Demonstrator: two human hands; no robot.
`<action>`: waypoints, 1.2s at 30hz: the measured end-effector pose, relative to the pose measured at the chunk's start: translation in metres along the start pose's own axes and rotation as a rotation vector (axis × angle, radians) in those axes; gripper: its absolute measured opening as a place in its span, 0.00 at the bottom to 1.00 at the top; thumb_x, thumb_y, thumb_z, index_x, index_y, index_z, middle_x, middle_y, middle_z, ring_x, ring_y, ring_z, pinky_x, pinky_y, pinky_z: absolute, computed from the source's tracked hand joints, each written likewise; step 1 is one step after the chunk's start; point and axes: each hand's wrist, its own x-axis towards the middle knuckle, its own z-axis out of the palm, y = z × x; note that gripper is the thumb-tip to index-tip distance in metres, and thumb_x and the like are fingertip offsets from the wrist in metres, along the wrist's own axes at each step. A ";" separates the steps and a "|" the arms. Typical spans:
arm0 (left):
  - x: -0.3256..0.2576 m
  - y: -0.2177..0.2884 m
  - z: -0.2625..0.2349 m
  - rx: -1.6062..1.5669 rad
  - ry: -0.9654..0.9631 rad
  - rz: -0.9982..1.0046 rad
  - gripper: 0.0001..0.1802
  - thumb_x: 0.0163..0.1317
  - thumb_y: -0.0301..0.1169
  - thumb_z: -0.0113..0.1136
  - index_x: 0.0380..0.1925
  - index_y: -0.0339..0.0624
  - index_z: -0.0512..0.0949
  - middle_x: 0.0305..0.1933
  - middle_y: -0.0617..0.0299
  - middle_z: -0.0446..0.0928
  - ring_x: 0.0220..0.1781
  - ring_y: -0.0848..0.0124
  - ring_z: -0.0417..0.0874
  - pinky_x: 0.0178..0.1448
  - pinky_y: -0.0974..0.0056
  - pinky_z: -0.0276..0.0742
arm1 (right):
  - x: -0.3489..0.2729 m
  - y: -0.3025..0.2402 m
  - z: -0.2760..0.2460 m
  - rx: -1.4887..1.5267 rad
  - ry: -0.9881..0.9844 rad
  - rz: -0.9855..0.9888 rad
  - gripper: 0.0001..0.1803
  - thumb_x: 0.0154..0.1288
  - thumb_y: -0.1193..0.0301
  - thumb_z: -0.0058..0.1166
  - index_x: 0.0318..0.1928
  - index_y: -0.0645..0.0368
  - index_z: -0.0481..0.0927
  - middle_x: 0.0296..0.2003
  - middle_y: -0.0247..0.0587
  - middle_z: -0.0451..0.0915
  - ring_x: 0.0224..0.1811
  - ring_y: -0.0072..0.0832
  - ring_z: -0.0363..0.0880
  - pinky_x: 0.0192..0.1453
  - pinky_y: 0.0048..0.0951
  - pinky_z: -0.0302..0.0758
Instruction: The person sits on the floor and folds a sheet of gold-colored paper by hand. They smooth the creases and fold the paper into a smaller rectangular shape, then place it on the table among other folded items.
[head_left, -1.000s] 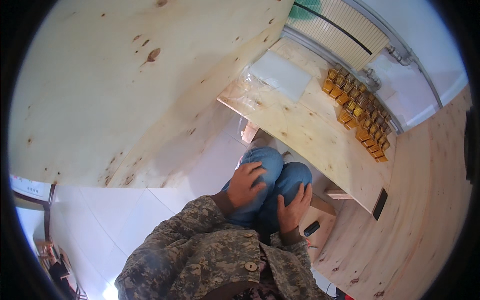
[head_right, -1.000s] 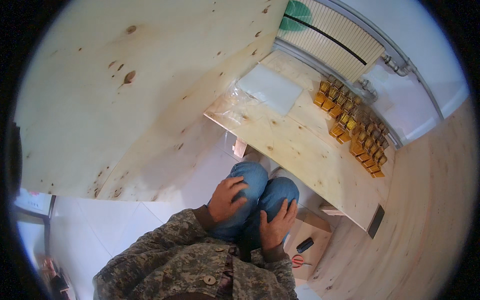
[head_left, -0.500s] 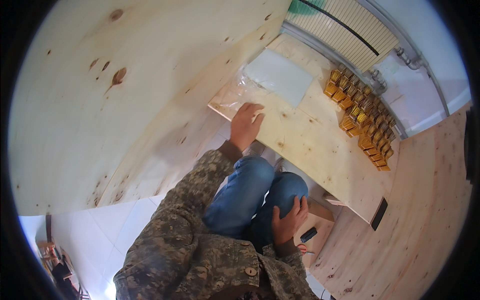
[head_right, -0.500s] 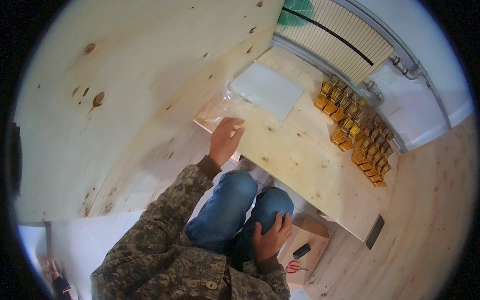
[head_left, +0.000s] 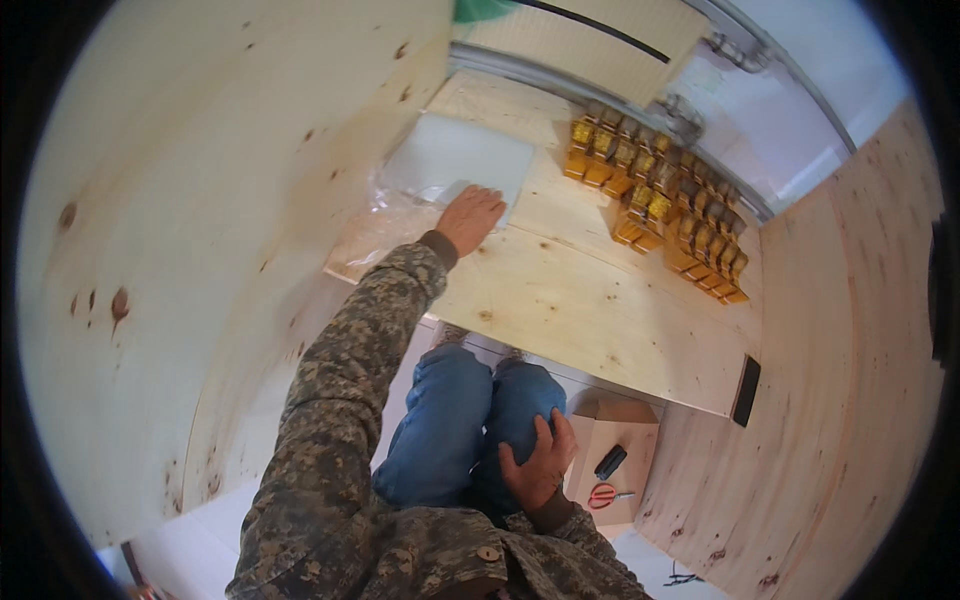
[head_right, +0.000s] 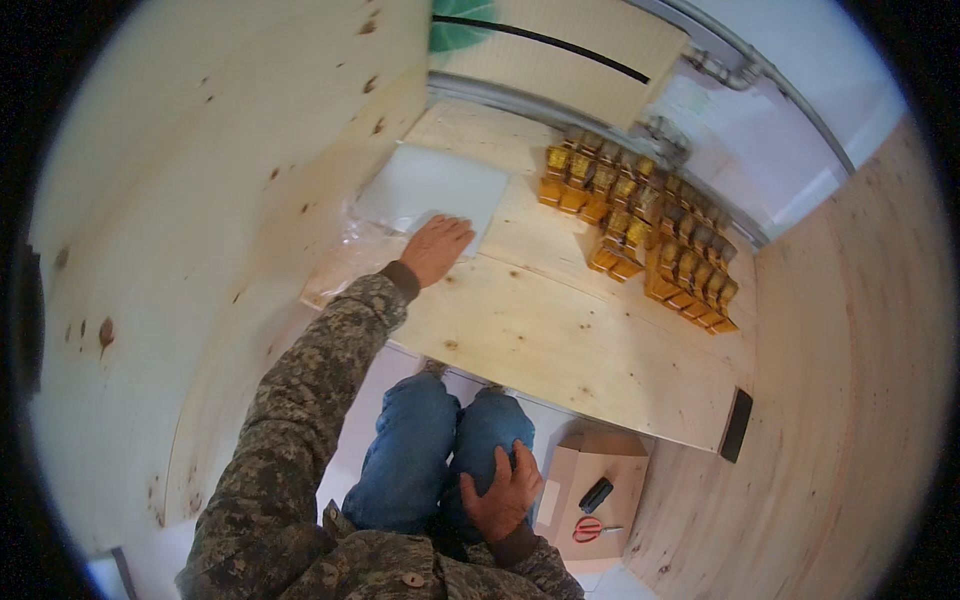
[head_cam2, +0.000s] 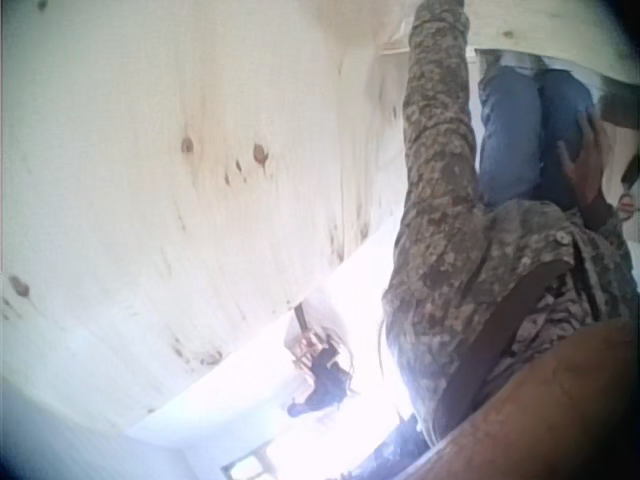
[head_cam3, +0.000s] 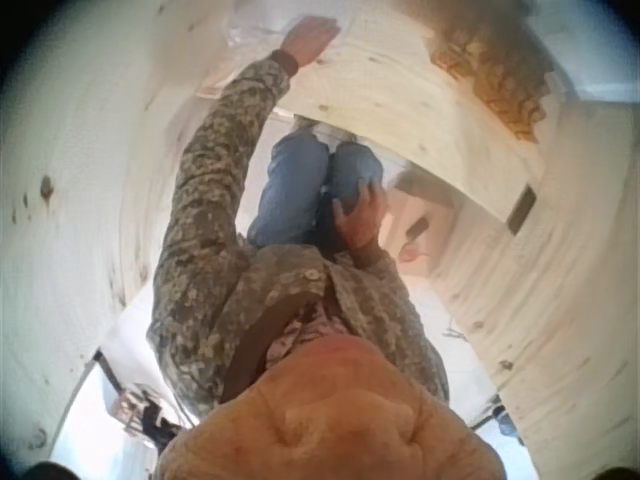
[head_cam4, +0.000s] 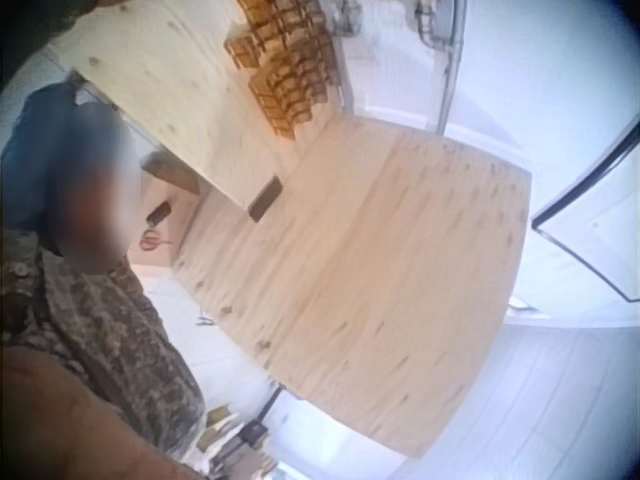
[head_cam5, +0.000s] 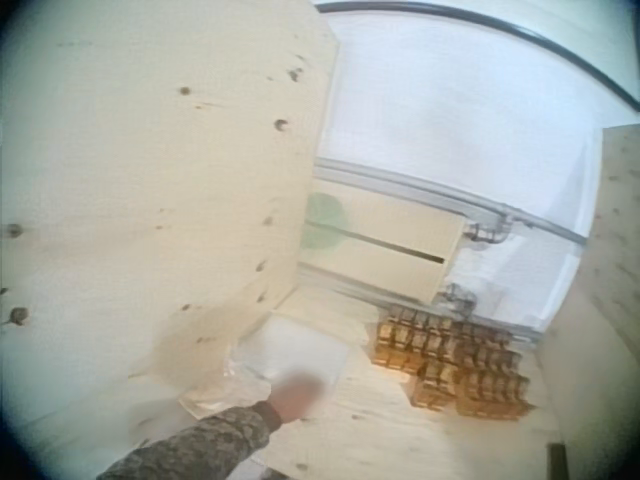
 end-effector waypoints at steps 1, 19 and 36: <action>0.003 -0.002 0.001 0.048 -0.070 0.029 0.20 0.59 0.24 0.54 0.53 0.38 0.77 0.60 0.53 0.76 0.63 0.58 0.74 0.72 0.52 0.65 | 0.001 0.001 0.001 0.007 0.022 -0.023 0.39 0.51 0.61 0.72 0.62 0.60 0.70 0.65 0.61 0.63 0.66 0.59 0.63 0.64 0.61 0.60; -0.017 -0.017 -0.014 -0.041 0.001 -0.044 0.05 0.59 0.31 0.57 0.32 0.45 0.79 0.37 0.60 0.79 0.43 0.62 0.83 0.45 0.56 0.78 | 0.005 0.002 0.001 0.055 0.045 -0.026 0.40 0.49 0.62 0.72 0.62 0.59 0.70 0.63 0.61 0.64 0.64 0.59 0.64 0.64 0.60 0.60; 0.011 -0.033 -0.039 -0.184 0.126 -0.083 0.13 0.51 0.37 0.69 0.36 0.47 0.84 0.41 0.61 0.83 0.48 0.60 0.81 0.53 0.55 0.76 | 0.007 -0.006 0.000 0.016 0.012 -0.015 0.39 0.49 0.64 0.71 0.60 0.62 0.69 0.63 0.63 0.64 0.65 0.61 0.64 0.65 0.59 0.61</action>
